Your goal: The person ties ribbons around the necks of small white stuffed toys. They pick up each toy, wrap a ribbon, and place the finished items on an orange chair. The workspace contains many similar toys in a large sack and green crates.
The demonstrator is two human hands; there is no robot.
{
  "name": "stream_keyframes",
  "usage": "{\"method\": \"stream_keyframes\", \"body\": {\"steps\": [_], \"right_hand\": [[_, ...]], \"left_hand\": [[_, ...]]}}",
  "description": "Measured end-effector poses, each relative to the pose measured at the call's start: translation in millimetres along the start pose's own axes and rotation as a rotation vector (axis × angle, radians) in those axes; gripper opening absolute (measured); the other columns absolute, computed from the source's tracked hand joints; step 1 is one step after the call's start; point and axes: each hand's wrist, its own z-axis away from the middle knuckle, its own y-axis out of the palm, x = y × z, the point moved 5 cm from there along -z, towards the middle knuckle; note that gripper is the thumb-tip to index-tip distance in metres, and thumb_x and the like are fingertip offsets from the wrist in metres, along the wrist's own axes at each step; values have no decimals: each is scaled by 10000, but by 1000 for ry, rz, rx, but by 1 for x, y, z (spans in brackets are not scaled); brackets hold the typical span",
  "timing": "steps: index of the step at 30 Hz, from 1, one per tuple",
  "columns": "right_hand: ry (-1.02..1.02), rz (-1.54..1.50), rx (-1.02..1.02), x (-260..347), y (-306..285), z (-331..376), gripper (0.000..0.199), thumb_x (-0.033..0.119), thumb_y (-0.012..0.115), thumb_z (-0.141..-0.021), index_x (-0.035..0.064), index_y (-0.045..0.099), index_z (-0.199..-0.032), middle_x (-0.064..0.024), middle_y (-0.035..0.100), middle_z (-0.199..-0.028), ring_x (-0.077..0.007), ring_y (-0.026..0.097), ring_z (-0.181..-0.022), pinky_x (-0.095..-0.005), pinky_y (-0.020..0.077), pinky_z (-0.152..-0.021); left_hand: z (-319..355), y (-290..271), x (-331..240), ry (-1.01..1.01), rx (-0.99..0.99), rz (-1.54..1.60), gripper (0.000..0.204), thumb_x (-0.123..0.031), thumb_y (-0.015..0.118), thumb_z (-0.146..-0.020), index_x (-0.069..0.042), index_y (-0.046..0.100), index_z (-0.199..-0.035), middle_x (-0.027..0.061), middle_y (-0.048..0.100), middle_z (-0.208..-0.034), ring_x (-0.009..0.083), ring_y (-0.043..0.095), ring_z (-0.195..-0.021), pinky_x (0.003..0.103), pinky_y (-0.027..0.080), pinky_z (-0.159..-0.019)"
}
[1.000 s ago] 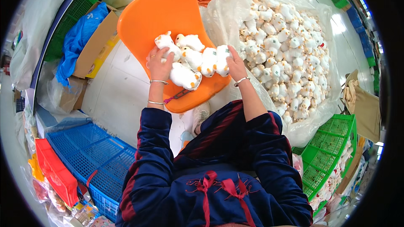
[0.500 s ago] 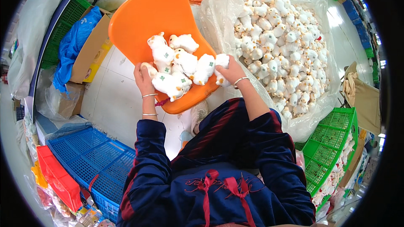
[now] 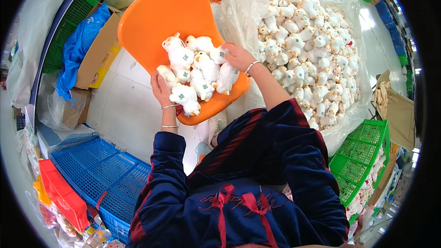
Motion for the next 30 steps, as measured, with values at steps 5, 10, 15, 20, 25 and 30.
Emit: {"method": "stream_keyframes", "body": {"steps": [5, 10, 15, 20, 25, 30], "right_hand": [[220, 6, -153, -10, -11, 31, 524, 312, 596, -930, -23, 581, -1332, -267, 589, -1317, -424, 548, -1233, -437, 434, -1082], [137, 51, -84, -3, -8, 37, 557, 350, 622, -930, -21, 578, -1343, -264, 586, -1327, -411, 519, -1278, -436, 420, -1099], [198, 50, -262, -40, -41, 64, 503, 343, 659, -923, 16, 625, -1303, -219, 642, -1274, -346, 589, -1223, -414, 461, -1058], [564, -342, -154, -133, -104, 151, 410, 356, 671, -929, 27, 707, -1172, -63, 738, -973, -149, 663, -895, -311, 534, -841], [915, -253, -314, -223, -189, 296, 379, 371, 659, -899, 65, 722, -1113, -25, 715, -928, -134, 665, -886, -323, 524, -702], [1310, -410, -584, -338, -206, 457, 293, 343, 652, -893, 116, 703, -1072, 6, 711, -1051, -142, 680, -934, -364, 496, -716]], "left_hand": [[11, -15, -10, 127, -12, -86, 476, -298, 440, -1080, 38, 485, -1415, 162, 542, -1398, 248, 539, -1268, 367, 441, -1082], [26, -7, -4, 88, 109, -75, 525, -311, 438, -1069, 20, 436, -1476, 168, 523, -1440, 273, 534, -1283, 382, 422, -1097], [9, -41, 2, -2, 71, -65, 587, -354, 401, -1080, 28, 354, -1524, 173, 389, -1566, 275, 404, -1429, 423, 334, -1182], [35, -13, -28, 92, 317, -120, 603, -331, 425, -1060, 20, 334, -1541, 177, 347, -1593, 290, 356, -1462, 428, 290, -1209], [35, -9, -19, 134, 233, -523, 575, -187, 457, -1015, 29, 347, -1536, 221, 454, -1500, 334, 483, -1350, 445, 402, -1134], [5, -26, -29, 166, 117, -613, 543, -232, 418, -1033, 87, 398, -1473, 252, 401, -1541, 372, 424, -1393, 440, 339, -1172]]}}
